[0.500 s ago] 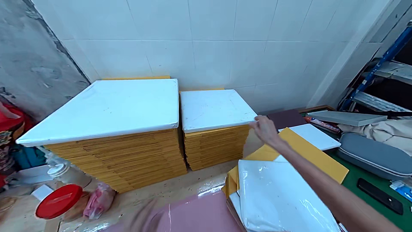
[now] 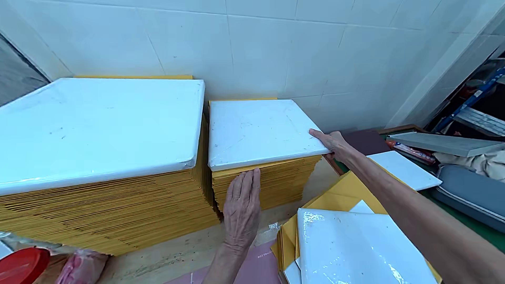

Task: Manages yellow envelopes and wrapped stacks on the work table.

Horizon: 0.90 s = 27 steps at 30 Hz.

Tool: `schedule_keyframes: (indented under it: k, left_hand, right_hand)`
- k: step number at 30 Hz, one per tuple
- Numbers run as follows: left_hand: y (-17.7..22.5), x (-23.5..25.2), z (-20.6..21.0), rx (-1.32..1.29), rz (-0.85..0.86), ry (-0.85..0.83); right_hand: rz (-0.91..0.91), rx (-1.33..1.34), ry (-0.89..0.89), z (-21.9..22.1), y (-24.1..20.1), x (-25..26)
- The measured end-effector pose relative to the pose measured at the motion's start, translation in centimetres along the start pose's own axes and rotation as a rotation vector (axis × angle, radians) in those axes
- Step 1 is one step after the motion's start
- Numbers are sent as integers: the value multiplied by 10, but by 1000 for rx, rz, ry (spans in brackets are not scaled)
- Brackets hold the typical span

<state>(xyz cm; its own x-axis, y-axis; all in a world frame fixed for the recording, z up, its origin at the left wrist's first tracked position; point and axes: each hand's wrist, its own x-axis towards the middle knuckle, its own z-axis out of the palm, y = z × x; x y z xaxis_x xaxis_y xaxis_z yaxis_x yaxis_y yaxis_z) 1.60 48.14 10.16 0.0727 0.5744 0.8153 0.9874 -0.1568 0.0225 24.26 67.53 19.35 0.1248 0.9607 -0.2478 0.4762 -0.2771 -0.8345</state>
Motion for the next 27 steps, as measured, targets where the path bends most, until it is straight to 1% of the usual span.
schedule_keyframes:
  k: [6, 10, 12, 13, 14, 15, 16, 18, 19, 20, 21, 22, 23, 25, 27]
  left_hand:
    - [3, 2, -2, 89, -22, -24]
    - [9, 4, -4, 111, -45, -69]
    - [12, 0, -10, 32, -89, -103]
    - [14, -5, -16, -59, -137, -121]
    - [16, -12, -23, -183, -221, -126]
    - [19, -19, -32, -336, -352, -123]
    - [22, -24, -41, -519, -532, -114]
    - [21, -19, -58, -983, -988, -120]
    - [15, -9, -65, -1215, -1151, -142]
    - [9, 5, -72, -1409, -1267, -178]
    - [4, 19, -77, -1540, -1333, -220]
    - [-1, 33, -80, -1600, -1356, -284]
    - [-4, 44, -80, -1605, -1356, -354]
    - [-6, 59, -76, -1555, -1355, -489]
    - [5, 72, -72, -1422, -1451, -552]
  right_hand:
    - [-16, -112, 17, -13, -21, -13]
    - [5, -45, 6, -30, -24, -23]
    - [16, -30, 21, -41, -23, -34]
    - [30, -30, 27, -47, -22, -39]
    - [45, -30, 29, -55, -21, -45]
    - [53, -28, 27, -62, -19, -50]
    - [61, -34, 24, -69, -15, -55]
    - [68, -60, 34, -83, -1, -66]
    - [67, -74, 27, -91, 7, -71]
    - [67, -81, 21, -97, 16, -77]
    - [75, -81, 20, -102, 26, -84]
    - [87, -78, 24, -105, 36, -90]
    - [106, -70, 26, -109, 46, -94]
    - [164, -64, 9, -113, 62, -100]
    - [196, -29, -23, -112, 72, -97]
